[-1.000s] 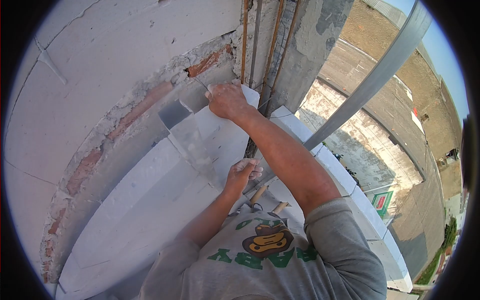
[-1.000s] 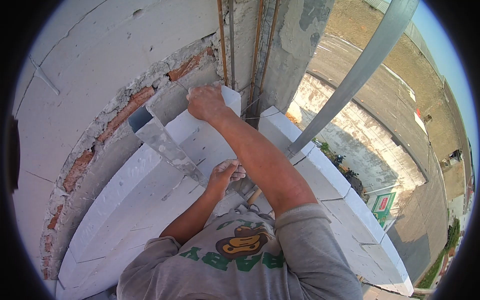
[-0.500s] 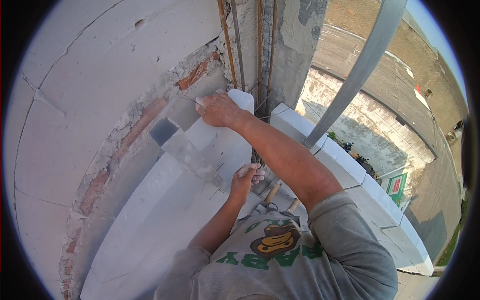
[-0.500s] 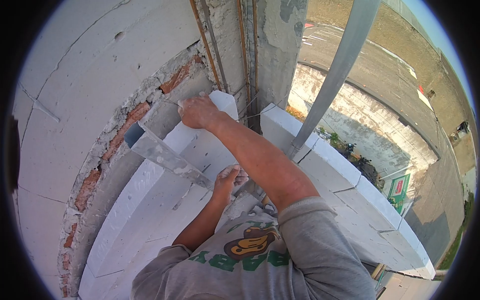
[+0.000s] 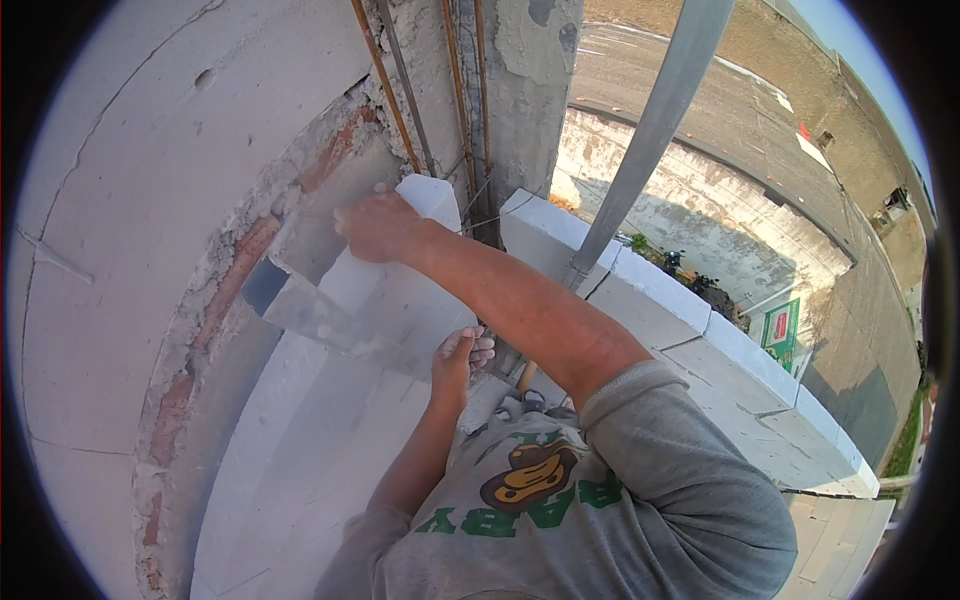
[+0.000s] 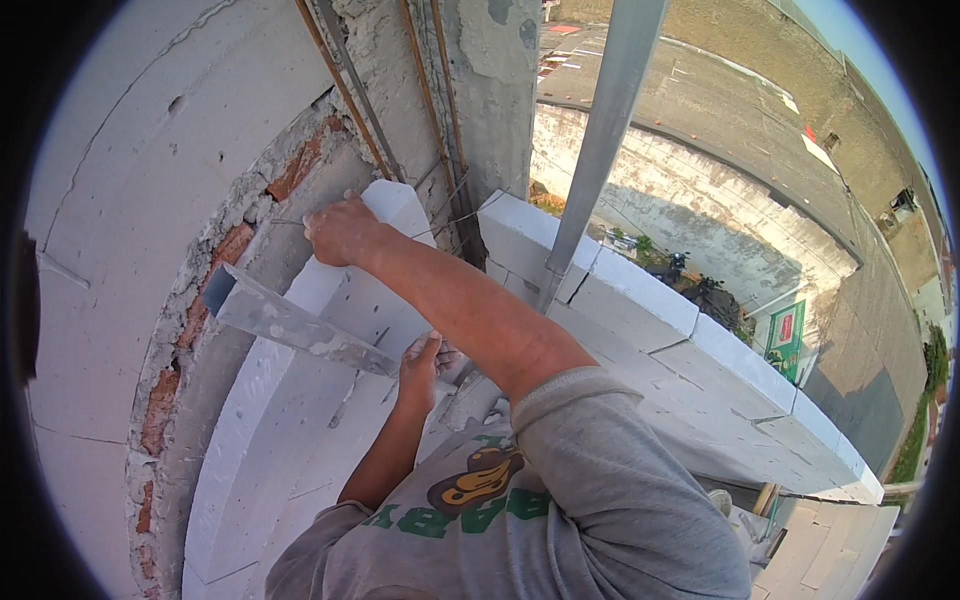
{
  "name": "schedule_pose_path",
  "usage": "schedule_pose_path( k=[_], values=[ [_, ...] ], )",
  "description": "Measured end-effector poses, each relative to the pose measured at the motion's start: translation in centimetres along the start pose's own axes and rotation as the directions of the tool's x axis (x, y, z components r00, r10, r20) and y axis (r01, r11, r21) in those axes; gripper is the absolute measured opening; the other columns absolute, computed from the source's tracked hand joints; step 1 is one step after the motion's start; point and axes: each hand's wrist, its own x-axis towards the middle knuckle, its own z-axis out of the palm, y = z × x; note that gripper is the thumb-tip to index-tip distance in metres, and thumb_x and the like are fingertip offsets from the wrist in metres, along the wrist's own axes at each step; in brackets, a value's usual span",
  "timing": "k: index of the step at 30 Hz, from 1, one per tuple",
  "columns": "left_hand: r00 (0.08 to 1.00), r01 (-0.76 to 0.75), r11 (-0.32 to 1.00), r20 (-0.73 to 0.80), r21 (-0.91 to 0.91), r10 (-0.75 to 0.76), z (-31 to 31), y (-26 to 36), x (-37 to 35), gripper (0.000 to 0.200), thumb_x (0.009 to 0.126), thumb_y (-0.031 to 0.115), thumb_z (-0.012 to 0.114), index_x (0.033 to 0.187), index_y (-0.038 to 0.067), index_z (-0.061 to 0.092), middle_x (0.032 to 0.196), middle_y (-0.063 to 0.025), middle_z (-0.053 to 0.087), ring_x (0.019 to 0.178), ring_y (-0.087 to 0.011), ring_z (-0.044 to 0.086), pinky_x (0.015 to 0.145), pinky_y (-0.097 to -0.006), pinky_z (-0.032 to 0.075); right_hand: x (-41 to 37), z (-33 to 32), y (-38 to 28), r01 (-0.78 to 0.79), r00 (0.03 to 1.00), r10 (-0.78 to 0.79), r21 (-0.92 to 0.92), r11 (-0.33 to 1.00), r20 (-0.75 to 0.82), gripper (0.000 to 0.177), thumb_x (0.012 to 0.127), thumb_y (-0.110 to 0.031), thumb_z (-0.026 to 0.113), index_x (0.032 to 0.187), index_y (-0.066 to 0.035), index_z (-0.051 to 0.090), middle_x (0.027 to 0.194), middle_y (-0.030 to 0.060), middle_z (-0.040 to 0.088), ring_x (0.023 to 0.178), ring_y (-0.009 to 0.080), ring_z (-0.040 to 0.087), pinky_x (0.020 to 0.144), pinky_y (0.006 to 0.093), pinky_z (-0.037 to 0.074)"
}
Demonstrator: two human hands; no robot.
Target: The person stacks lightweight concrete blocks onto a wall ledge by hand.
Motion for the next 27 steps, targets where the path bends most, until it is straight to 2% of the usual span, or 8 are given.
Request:
schedule_pose_path(
  k=[5, 7, 11, 16, 18, 20, 24, 27],
  values=[
    [1.0, 0.025, 1.0, -0.005, 0.013, -0.025, -0.5, -0.5, -0.2, 0.038, 0.095, 0.034, 0.055, 0.109, -0.001, 0.059, 0.086, -0.0081, 0.065, 0.074, -0.0132, 0.061, 0.068, -0.0241, 0.047, -1.6, 0.3, -0.1, -0.053, 0.993, 0.057, 0.046, 0.998, -0.101, 0.043, 0.094, -0.031, 0.042, 0.124, -0.002, 0.052, 0.127, 0.0203, 0.053, 0.128, 0.0345, 0.042, 0.114, 0.0506, 0.015],
    [0.999, 0.04, 0.999, -0.008, 0.016, -0.04, -0.7, -1.1, -0.1, 0.039, 0.094, 0.034, 0.056, 0.109, -0.001, 0.058, 0.086, -0.0082, 0.065, 0.074, -0.0132, 0.061, 0.067, -0.0242, 0.047, -1.9, 0.8, 0.5, -0.054, 0.976, 0.065, 0.058, 0.997, -0.21, 0.055, 0.094, -0.045, 0.042, 0.128, -0.002, 0.049, 0.133, 0.0203, 0.048, 0.134, 0.0359, 0.033, 0.115, 0.05, 0.012],
    [0.997, 0.081, 0.996, 0.001, 0.044, -0.081, -0.7, -1.6, -0.2, 0.036, 0.095, 0.032, 0.054, 0.11, -0.001, 0.058, 0.086, -0.008, 0.065, 0.074, -0.0133, 0.062, 0.067, -0.0238, 0.047, -4.2, 0.3, 1.1, -0.115, 0.966, 0.132, 0.088, 0.989, -0.222, 0.061, 0.093, -0.049, 0.045, 0.129, 0.0, 0.048, 0.136, 0.0195, 0.044, 0.135, 0.0354, 0.031, 0.114, 0.0509, 0.013],
    [0.989, 0.144, 0.987, 0.028, 0.075, -0.146, 0.4, -2.0, -0.1, 0.034, 0.095, 0.031, 0.053, 0.109, -0.001, 0.058, 0.086, -0.0082, 0.065, 0.074, -0.0136, 0.061, 0.069, -0.0239, 0.048, -7.0, 2.2, 3.0, -0.033, 0.87, 0.05, 0.045, 0.998, -0.49, 0.069, 0.092, -0.055, 0.045, 0.132, 0.001, 0.046, 0.139, 0.02, 0.04, 0.137, 0.0344, 0.028, 0.115, 0.0516, 0.013],
    [0.987, 0.145, 0.983, 0.059, 0.112, -0.152, 0.5, -2.7, 0.3, 0.029, 0.093, 0.033, 0.057, 0.101, 0.005, 0.062, 0.085, -0.0054, 0.065, 0.075, -0.0142, 0.063, 0.07, -0.0264, 0.048, -8.9, 2.2, 3.3, -0.026, 0.82, 0.047, 0.044, 0.999, -0.571, 0.064, 0.091, -0.05, 0.05, 0.13, 0.0, 0.046, 0.137, 0.019, 0.041, 0.135, 0.0347, 0.03, 0.114, 0.0507, 0.016],
    [0.983, 0.151, 0.979, 0.086, 0.139, -0.164, 0.7, -3.3, 0.7, 0.033, 0.094, 0.033, 0.055, 0.105, 0.002, 0.06, 0.086, -0.007, 0.065, 0.075, -0.014, 0.062, 0.07, -0.0254, 0.048, -11.8, 2.5, 3.9, -0.02, 0.761, 0.043, 0.043, 0.999, -0.648, 0.059, 0.09, -0.044, 0.055, 0.128, 0.0, 0.046, 0.135, 0.0181, 0.042, 0.133, 0.0351, 0.032, 0.113, 0.0498, 0.019],
    [0.978, 0.159, 0.967, 0.105, 0.201, -0.183, 1.0, -3.9, 1.1, 0.038, 0.095, 0.035, 0.054, 0.11, 0.0, 0.059, 0.088, -0.0087, 0.065, 0.075, -0.0136, 0.061, 0.069, -0.0254, 0.048, -21.6, 4.6, 5.8, -0.136, 0.691, 0.195, 0.139, 0.981, -0.696, 0.051, 0.09, -0.034, 0.059, 0.126, 0.001, 0.047, 0.133, 0.0175, 0.043, 0.129, 0.037, 0.036, 0.108, 0.0458, 0.029],
    [0.974, 0.171, 0.957, 0.104, 0.236, -0.199, 1.2, -4.6, 1.5, 0.041, 0.094, 0.037, 0.055, 0.11, 0.0, 0.059, 0.088, -0.0086, 0.066, 0.074, -0.0134, 0.061, 0.069, -0.0259, 0.048, -31.6, 11.7, 7.9, -0.433, 0.673, 0.513, 0.278, 0.857, -0.533, 0.046, 0.09, -0.03, 0.059, 0.123, 0.0, 0.05, 0.131, 0.0179, 0.044, 0.128, 0.0373, 0.037, 0.108, 0.0459, 0.029]
  ],
)
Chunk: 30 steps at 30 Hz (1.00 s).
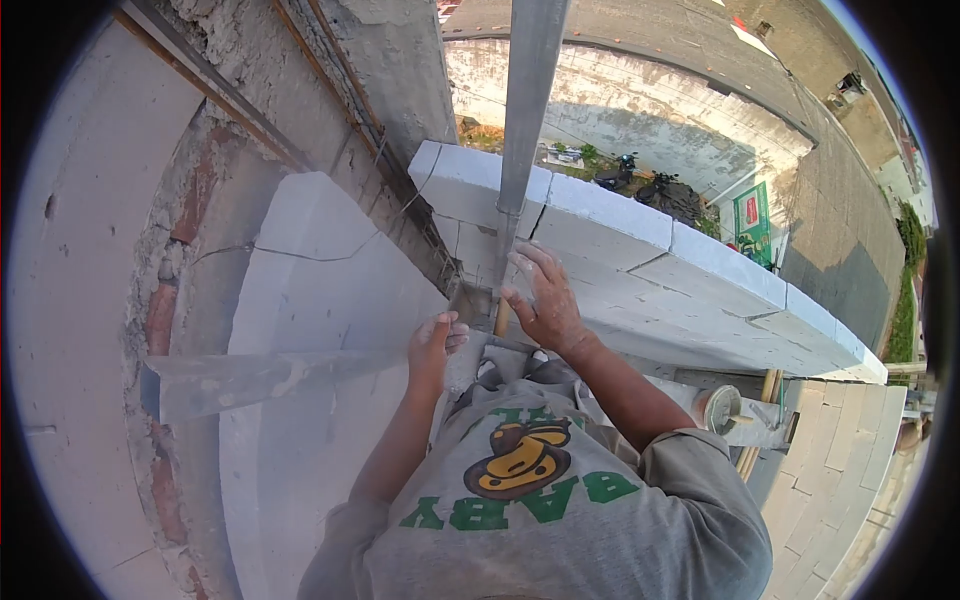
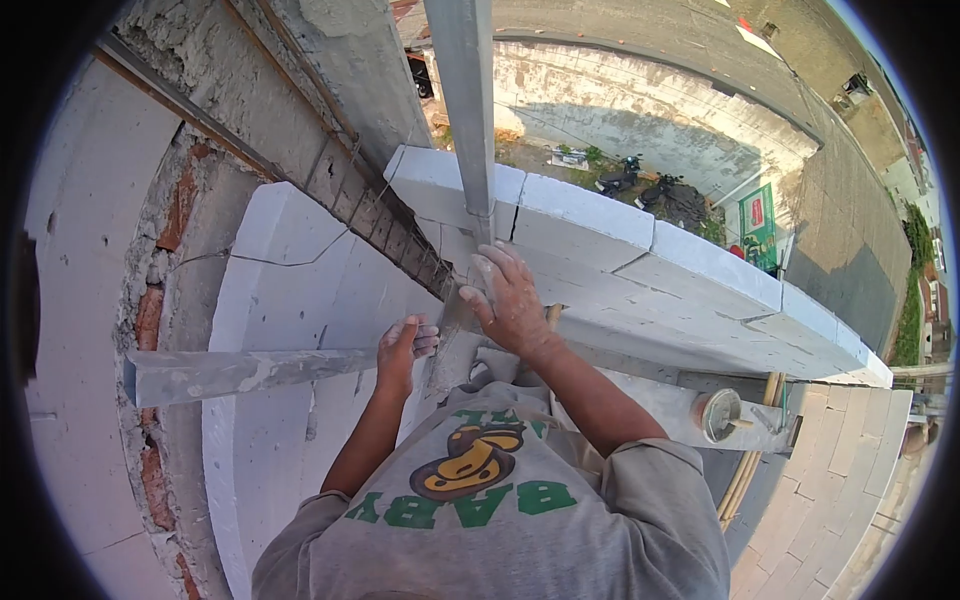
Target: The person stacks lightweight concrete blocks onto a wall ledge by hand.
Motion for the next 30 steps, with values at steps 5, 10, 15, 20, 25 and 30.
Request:
schedule_pose_path(
  k=[5, 10, 15, 20, 25, 30],
  values=[
    [0.997, 0.079, 0.993, 0.003, 0.087, -0.079, 1.3, -1.0, 1.7, 0.041, 0.092, 0.039, 0.058, 0.11, 0.002, 0.06, 0.09, -0.0098, 0.067, 0.078, -0.0165, 0.064, 0.077, -0.0285, 0.05, -20.9, -1.0, 12.3, -0.705, 0.498, 0.809, -0.397, 0.588, 0.313, 0.053, 0.092, -0.042, 0.052, 0.119, 0.004, 0.053, 0.119, 0.0265, 0.055, 0.111, 0.0418, 0.054, 0.092, 0.047, 0.045],
    [0.99, 0.128, 0.97, 0.039, 0.205, -0.138, 4.4, -2.2, 2.9, 0.041, 0.092, 0.039, 0.057, 0.11, 0.002, 0.06, 0.09, -0.0098, 0.067, 0.078, -0.0162, 0.063, 0.078, -0.0285, 0.05, -35.6, -3.1, 15.9, -0.848, 0.026, 0.935, -0.487, 0.207, 0.353, 0.056, 0.09, -0.047, 0.05, 0.113, 0.002, 0.06, 0.118, 0.0246, 0.059, 0.115, 0.0377, 0.054, 0.097, 0.0443, 0.042],
    [0.969, 0.132, 0.927, 0.153, 0.35, -0.196, 9.2, -3.1, 4.3, 0.04, 0.093, 0.036, 0.055, 0.112, 0.001, 0.059, 0.091, -0.0081, 0.066, 0.078, -0.0147, 0.062, 0.077, -0.028, 0.049, -39.0, -1.5, 16.3, -0.923, -0.067, 0.946, -0.38, 0.061, 0.316, 0.055, 0.088, -0.049, 0.051, 0.114, -0.002, 0.062, 0.122, 0.0224, 0.058, 0.118, 0.0374, 0.052, 0.1, 0.0437, 0.04],
    [0.926, 0.056, 0.91, 0.321, 0.41, -0.201, 14.5, -4.6, 5.0, 0.039, 0.094, 0.035, 0.054, 0.112, 0.001, 0.059, 0.091, -0.0086, 0.066, 0.079, -0.0147, 0.061, 0.077, -0.0284, 0.049, -33.6, -3.6, 15.7, -0.975, 0.1, 0.942, -0.159, 0.158, 0.319, 0.047, 0.089, -0.045, 0.052, 0.107, -0.003, 0.063, 0.113, 0.0236, 0.062, 0.11, 0.0398, 0.056, 0.094, 0.0436, 0.043],
    [0.84, 0.031, 0.84, 0.441, 0.542, -0.315, 18.8, -6.2, 5.4, 0.041, 0.093, 0.038, 0.056, 0.112, 0.001, 0.06, 0.089, -0.007, 0.066, 0.078, -0.0128, 0.061, 0.071, -0.0263, 0.047, -33.3, -4.8, 12.6, -0.987, 0.11, 0.96, -0.087, 0.136, 0.256, 0.046, 0.091, -0.044, 0.05, 0.11, -0.004, 0.062, 0.113, 0.0226, 0.062, 0.109, 0.04, 0.056, 0.093, 0.0447, 0.043],
    [0.708, -0.049, 0.739, 0.545, 0.671, -0.449, 23.0, -6.8, 6.0, 0.04, 0.092, 0.037, 0.056, 0.111, 0.002, 0.061, 0.09, -0.0064, 0.066, 0.077, -0.0118, 0.062, 0.07, -0.0255, 0.046, -36.2, 1.3, 3.7, -0.997, 0.059, 0.819, 0.08, 0.016, 0.57, 0.066, 0.092, -0.052, 0.045, 0.133, 0.0, 0.046, 0.136, 0.0266, 0.045, 0.128, 0.0386, 0.042, 0.105, 0.0436, 0.034]
  ],
)
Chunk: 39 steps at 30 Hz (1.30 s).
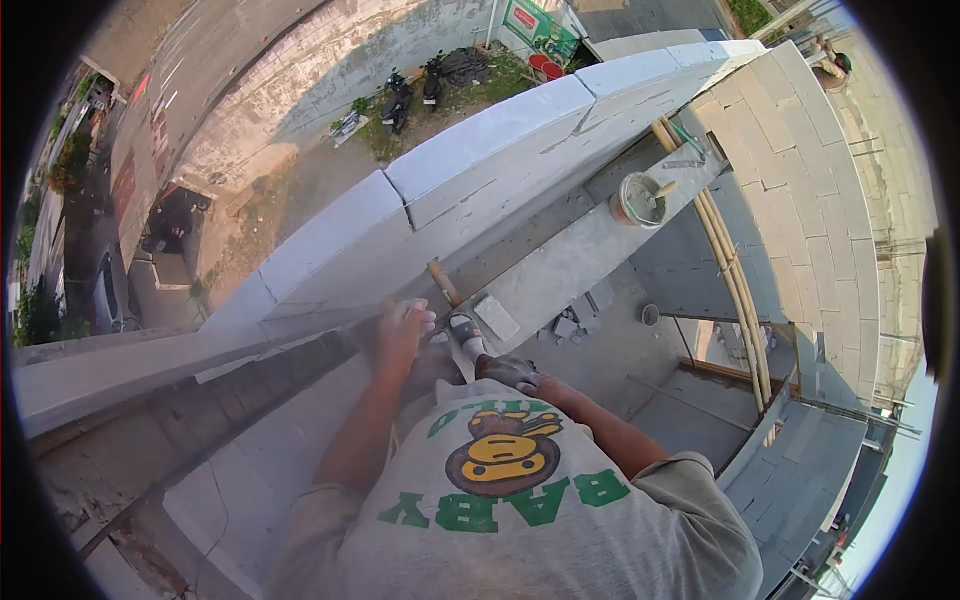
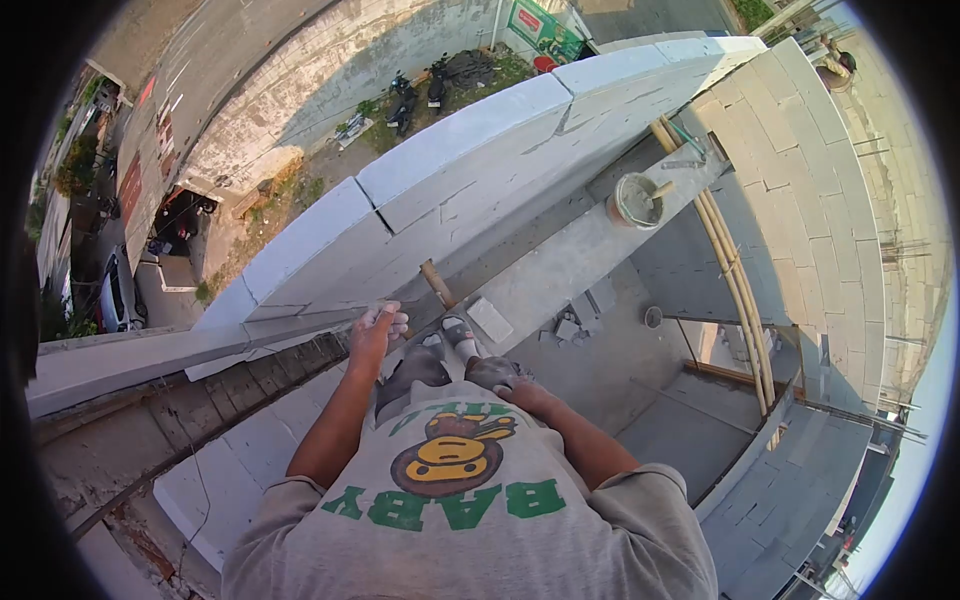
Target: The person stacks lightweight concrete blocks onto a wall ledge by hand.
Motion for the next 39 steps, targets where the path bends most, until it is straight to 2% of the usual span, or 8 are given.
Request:
schedule_pose_path(
  k=[2, 12, 16, 19, 23, 27, 29, 39],
  values=[
    [0.995, -0.053, 0.998, 0.084, 0.037, 0.049, 0.9, 1.4, 2.4, 0.04, 0.092, 0.037, 0.056, 0.11, 0.002, 0.061, 0.09, -0.0067, 0.066, 0.077, -0.0118, 0.062, 0.07, -0.0256, 0.047, -1.8, 2.2, 0.4, 0.042, 0.996, -0.022, 0.225, 0.973, -0.091, 0.068, 0.091, -0.055, 0.043, 0.133, 0.0, 0.046, 0.137, 0.0267, 0.044, 0.127, 0.0394, 0.043, 0.105, 0.0432, 0.034],
    [0.93, -0.303, 0.953, 0.212, -0.02, 0.3, 5.5, 11.8, 1.7, 0.043, 0.09, 0.037, 0.061, 0.114, 0.001, 0.059, 0.093, -0.0064, 0.065, 0.081, -0.0127, 0.061, 0.077, -0.0267, 0.047, -5.6, 5.8, -0.9, -0.17, 0.912, 0.264, 0.296, 0.94, -0.314, 0.049, 0.09, -0.042, 0.05, 0.125, -0.008, 0.057, 0.124, 0.0201, 0.058, 0.117, 0.0359, 0.052, 0.1, 0.0416, 0.039],
    [0.781, -0.59, 0.807, 0.243, -0.018, 0.576, 7.2, 18.6, -1.6, 0.046, 0.091, 0.035, 0.061, 0.119, -0.001, 0.057, 0.099, -0.0072, 0.063, 0.086, -0.0129, 0.059, 0.08, -0.0281, 0.047, -5.0, 9.3, 4.5, -0.292, 0.861, 0.384, 0.293, 0.91, -0.333, 0.047, 0.089, -0.042, 0.05, 0.12, -0.007, 0.061, 0.118, 0.0218, 0.06, 0.113, 0.0367, 0.055, 0.097, 0.0428, 0.042],
    [0.557, -0.805, 0.588, 0.238, -0.083, 0.796, 8.2, 24.7, -6.9, 0.045, 0.091, 0.032, 0.059, 0.121, -0.002, 0.056, 0.099, -0.0077, 0.062, 0.084, -0.0131, 0.056, 0.078, -0.028, 0.046, -6.4, 10.4, 8.8, -0.356, 0.875, 0.4, 0.198, 0.913, -0.273, 0.048, 0.089, -0.044, 0.049, 0.114, -0.005, 0.064, 0.116, 0.022, 0.061, 0.112, 0.0364, 0.056, 0.096, 0.0431, 0.043],
    [0.033, -0.965, 0.095, 0.248, -0.244, 0.968, 8.9, 31.4, -13.3, 0.05, 0.092, 0.033, 0.058, 0.122, -0.007, 0.053, 0.097, -0.0104, 0.061, 0.081, -0.0132, 0.054, 0.076, -0.0279, 0.044, -8.5, 10.8, 13.6, -0.399, 0.783, 0.476, 0.264, 0.878, -0.401, 0.05, 0.089, -0.045, 0.049, 0.11, -0.003, 0.065, 0.115, 0.0212, 0.062, 0.111, 0.036, 0.057, 0.095, 0.0429, 0.044],
    [-0.538, -0.797, -0.469, 0.093, -0.381, 0.838, 10.3, 35.8, -22.2, 0.048, 0.095, 0.035, 0.053, 0.113, -0.009, 0.056, 0.096, -0.0168, 0.062, 0.08, -0.0172, 0.057, 0.075, -0.0298, 0.046, -11.3, 8.9, 14.5, -0.337, 0.678, 0.554, 0.466, 0.818, -0.483, 0.051, 0.089, -0.045, 0.049, 0.111, -0.002, 0.064, 0.116, 0.0213, 0.062, 0.113, 0.0356, 0.056, 0.097, 0.042, 0.043],
    [-0.721, -0.641, -0.658, 0.015, -0.396, 0.693, 11.2, 36.4, -26.3, 0.047, 0.095, 0.034, 0.053, 0.113, -0.009, 0.057, 0.096, -0.0167, 0.062, 0.08, -0.0171, 0.057, 0.075, -0.0294, 0.046, -11.5, 8.6, 15.7, -0.291, 0.663, 0.54, 0.485, 0.824, -0.519, 0.051, 0.089, -0.045, 0.05, 0.112, -0.001, 0.064, 0.117, 0.0219, 0.061, 0.113, 0.0356, 0.056, 0.097, 0.0418, 0.042],
    [-0.907, -0.368, -0.856, -0.062, -0.364, 0.416, 17.1, 33.5, -33.9, 0.044, 0.094, 0.031, 0.055, 0.111, -0.009, 0.058, 0.095, -0.0163, 0.063, 0.079, -0.0165, 0.058, 0.073, -0.0275, 0.046, -11.3, 14.4, 21.0, -0.261, 0.672, 0.609, 0.635, 0.727, -0.421, 0.055, 0.089, -0.046, 0.049, 0.117, -0.001, 0.061, 0.125, 0.0217, 0.057, 0.121, 0.0342, 0.051, 0.102, 0.0404, 0.039]
  ],
)
